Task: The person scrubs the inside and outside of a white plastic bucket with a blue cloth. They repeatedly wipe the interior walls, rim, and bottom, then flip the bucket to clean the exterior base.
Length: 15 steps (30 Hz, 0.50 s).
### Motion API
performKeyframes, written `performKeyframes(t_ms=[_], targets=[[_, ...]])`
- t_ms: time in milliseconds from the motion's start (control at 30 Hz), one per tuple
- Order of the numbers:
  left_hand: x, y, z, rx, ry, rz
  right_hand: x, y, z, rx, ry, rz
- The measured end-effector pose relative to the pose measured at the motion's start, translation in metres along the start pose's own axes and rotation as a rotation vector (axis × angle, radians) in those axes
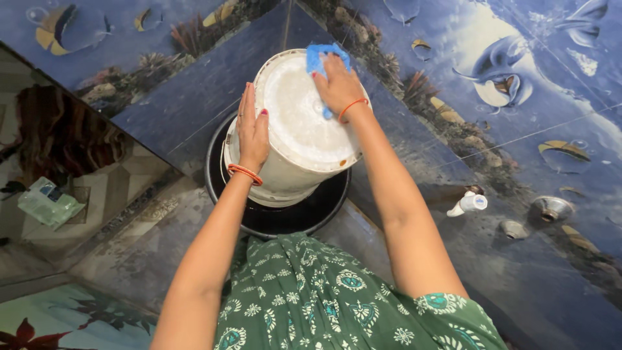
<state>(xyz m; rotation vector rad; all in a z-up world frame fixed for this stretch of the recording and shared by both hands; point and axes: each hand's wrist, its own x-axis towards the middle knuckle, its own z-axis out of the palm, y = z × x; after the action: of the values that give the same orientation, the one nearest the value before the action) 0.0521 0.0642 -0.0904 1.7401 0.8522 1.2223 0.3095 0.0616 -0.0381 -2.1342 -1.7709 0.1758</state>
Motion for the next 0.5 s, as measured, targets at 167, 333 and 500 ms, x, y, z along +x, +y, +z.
performKeyframes(t_ms=[167,333,500], targets=[[-0.003,-0.009,0.007,0.043,0.026,0.017,-0.061,-0.062,0.021,0.036,-0.034,-0.321],[-0.003,-0.006,0.008,0.067,0.001,0.031,-0.018,-0.033,0.026,0.054,0.051,-0.240],[0.001,0.001,0.002,0.026,0.019,0.053,0.012,0.006,0.015,0.010,0.028,-0.063]])
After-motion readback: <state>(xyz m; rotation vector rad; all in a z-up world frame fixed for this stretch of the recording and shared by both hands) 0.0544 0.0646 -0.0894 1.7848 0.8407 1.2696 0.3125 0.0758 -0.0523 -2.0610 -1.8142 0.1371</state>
